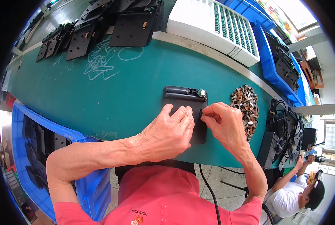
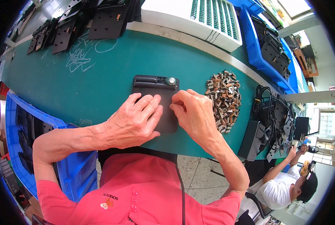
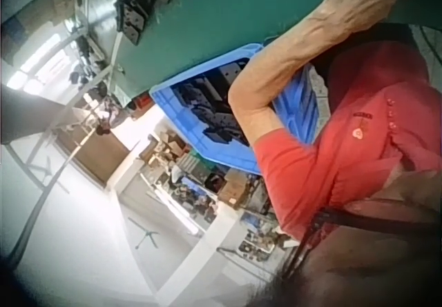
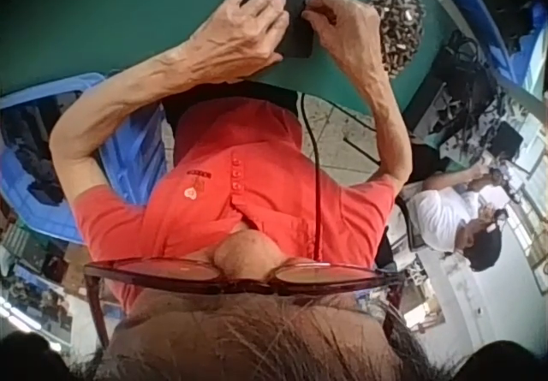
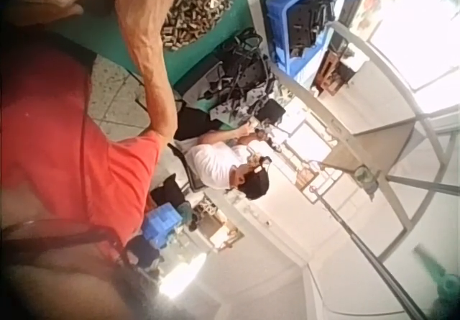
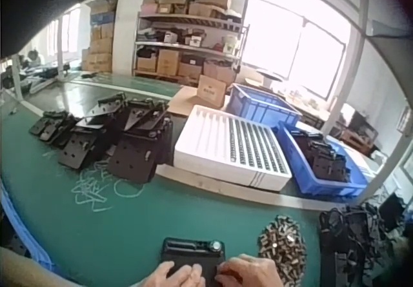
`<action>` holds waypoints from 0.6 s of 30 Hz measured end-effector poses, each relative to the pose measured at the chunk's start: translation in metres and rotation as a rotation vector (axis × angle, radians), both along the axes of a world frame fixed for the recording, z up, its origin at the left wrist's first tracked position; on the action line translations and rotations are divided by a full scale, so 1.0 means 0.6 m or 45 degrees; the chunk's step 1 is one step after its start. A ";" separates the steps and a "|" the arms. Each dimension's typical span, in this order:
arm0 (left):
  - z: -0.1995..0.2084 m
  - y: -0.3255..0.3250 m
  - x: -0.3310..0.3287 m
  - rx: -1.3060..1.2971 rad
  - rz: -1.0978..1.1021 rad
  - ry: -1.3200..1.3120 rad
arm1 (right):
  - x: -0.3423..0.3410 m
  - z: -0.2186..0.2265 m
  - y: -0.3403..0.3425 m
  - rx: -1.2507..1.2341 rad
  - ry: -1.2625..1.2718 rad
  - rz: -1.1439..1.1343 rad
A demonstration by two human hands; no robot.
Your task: The person assembles small black plastic components by hand, attaching circular parts and connectors to them.
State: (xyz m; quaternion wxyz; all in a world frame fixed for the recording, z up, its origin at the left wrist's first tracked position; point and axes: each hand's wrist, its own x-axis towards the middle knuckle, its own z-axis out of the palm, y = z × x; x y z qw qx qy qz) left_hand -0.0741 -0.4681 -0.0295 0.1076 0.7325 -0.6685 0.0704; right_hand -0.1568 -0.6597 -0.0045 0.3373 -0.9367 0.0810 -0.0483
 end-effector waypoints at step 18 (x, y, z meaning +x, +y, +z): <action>-0.002 0.000 -0.001 -0.016 -0.003 -0.001 | -0.012 0.000 0.004 0.060 0.003 -0.034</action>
